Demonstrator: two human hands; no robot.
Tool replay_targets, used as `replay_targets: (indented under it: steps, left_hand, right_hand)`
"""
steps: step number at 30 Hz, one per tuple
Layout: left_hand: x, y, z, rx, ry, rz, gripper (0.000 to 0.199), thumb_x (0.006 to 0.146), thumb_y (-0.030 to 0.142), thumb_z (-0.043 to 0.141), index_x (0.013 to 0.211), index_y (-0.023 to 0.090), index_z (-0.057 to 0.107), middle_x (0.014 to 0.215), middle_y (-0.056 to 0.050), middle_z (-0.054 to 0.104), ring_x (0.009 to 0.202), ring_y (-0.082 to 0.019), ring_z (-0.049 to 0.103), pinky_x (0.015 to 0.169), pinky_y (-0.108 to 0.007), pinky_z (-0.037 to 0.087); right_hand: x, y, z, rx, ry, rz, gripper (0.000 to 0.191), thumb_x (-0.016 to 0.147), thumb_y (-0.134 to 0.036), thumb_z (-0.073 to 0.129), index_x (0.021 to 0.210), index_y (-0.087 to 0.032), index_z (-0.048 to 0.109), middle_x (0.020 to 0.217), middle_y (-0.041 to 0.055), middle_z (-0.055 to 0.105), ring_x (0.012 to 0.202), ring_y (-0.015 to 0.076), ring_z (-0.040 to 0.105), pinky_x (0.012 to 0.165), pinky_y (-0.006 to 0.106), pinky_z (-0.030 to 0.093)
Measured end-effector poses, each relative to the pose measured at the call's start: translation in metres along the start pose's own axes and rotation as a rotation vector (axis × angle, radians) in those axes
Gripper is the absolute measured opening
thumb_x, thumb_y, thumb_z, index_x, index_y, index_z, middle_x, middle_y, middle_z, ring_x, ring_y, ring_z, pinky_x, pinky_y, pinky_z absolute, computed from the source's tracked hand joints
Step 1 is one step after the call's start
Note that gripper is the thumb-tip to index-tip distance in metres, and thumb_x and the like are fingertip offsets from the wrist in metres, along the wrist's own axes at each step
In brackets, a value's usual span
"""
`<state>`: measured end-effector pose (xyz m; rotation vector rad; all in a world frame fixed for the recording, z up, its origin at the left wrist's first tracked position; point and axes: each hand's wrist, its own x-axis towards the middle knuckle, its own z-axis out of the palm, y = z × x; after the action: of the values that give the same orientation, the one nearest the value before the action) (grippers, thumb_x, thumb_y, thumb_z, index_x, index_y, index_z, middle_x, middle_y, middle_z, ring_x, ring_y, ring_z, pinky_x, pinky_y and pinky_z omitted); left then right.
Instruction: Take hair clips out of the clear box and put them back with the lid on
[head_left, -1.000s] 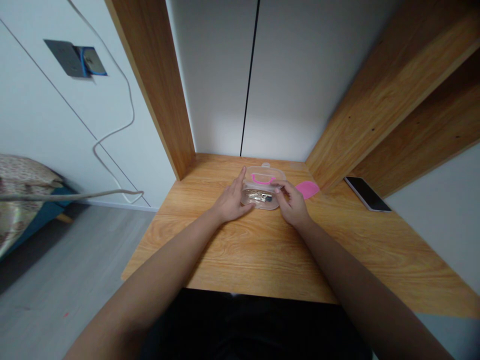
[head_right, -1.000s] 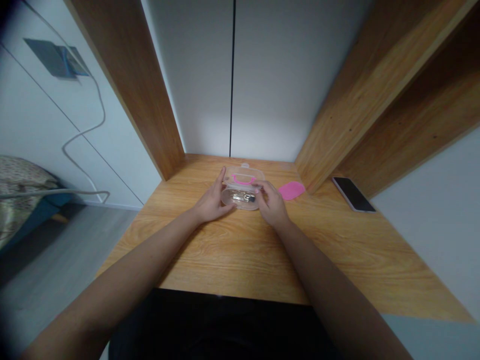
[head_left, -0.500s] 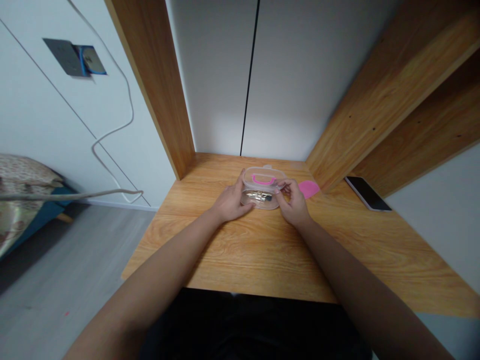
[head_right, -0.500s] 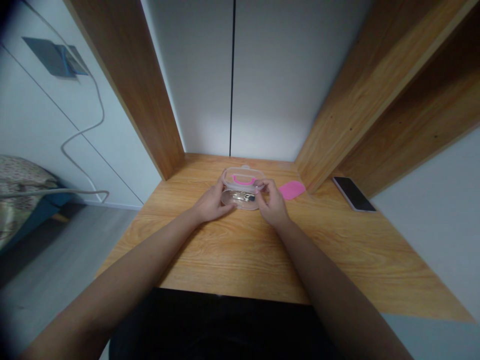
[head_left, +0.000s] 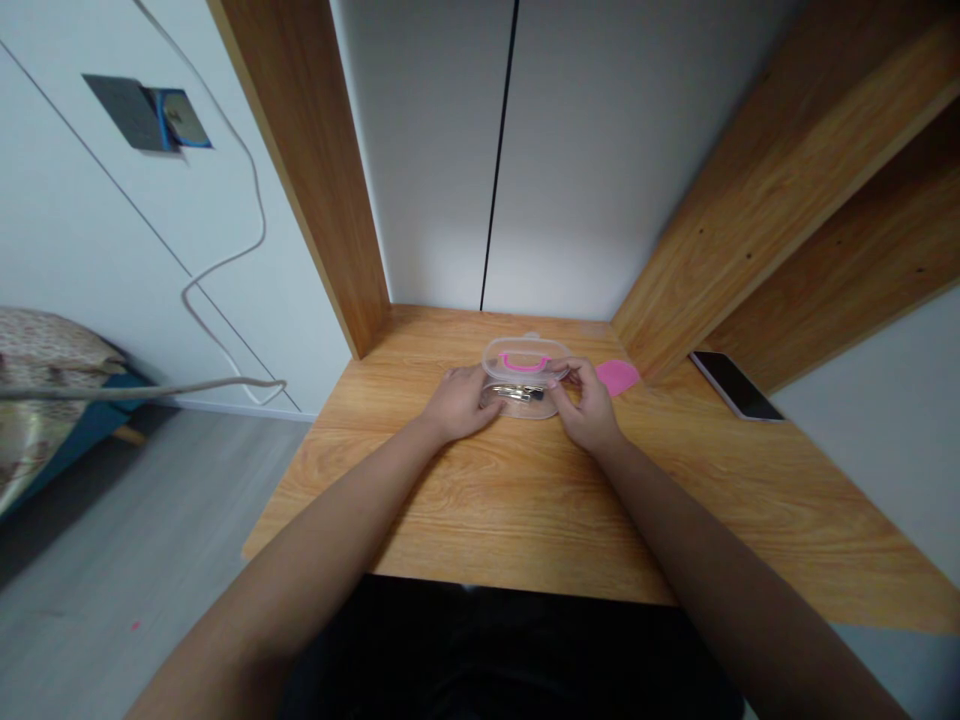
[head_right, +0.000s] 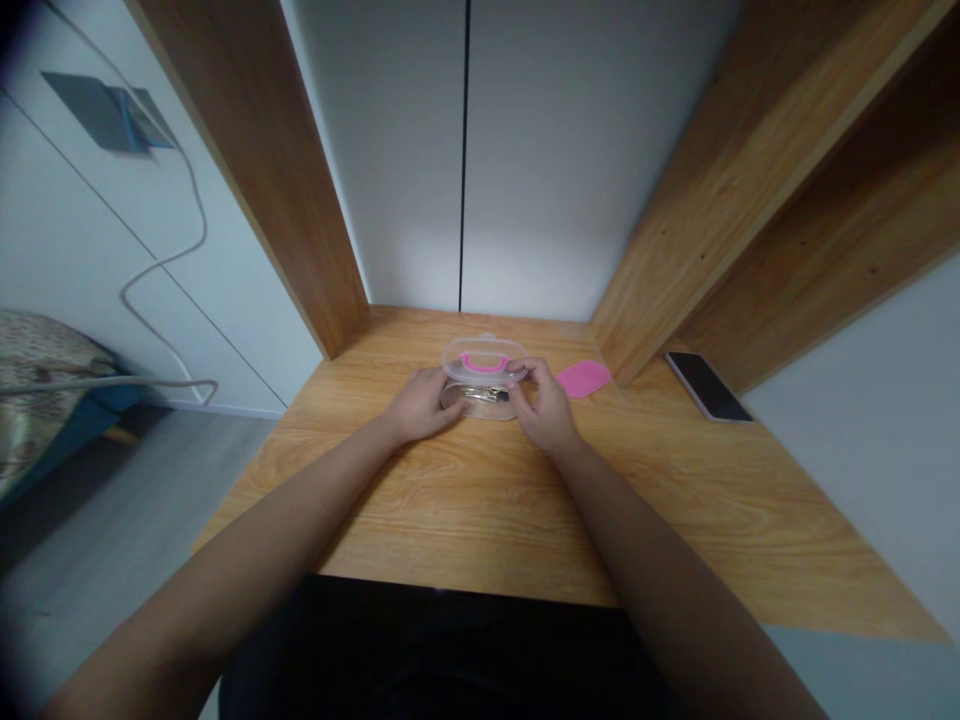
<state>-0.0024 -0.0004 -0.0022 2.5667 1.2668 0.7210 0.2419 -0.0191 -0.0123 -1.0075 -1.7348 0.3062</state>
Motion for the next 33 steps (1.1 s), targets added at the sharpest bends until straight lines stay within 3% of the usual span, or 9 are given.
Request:
replay_targets:
  steps: [17,33]
  left_hand:
    - [-0.0014,-0.0015,-0.0006,-0.103,-0.014,0.069,0.084,0.082,0.06,0.069,0.148,0.019,0.037,0.142,-0.016,0.059,0.128,-0.037,0.057,0.109,-0.053,0.039]
    - [-0.0012,0.0014,-0.0032,-0.083,-0.034,0.049,0.082,0.084,0.058,0.068,0.148,0.018,0.037,0.141,-0.017,0.06,0.128,-0.037,0.057,0.108,-0.053,0.041]
  right_hand:
    - [0.0002,0.0008,-0.0011,-0.009,-0.004,0.033,0.02,0.095,-0.032,0.061,0.113,-0.026,0.056,0.112,0.0084,0.069,0.105,0.0253,0.066,0.095,0.045,0.052]
    - [0.0012,0.0006,-0.0013,-0.017,-0.019,0.06,0.021,0.095,-0.033,0.06,0.114,-0.026,0.056,0.112,0.0069,0.069,0.102,0.0241,0.066,0.094,0.042,0.052]
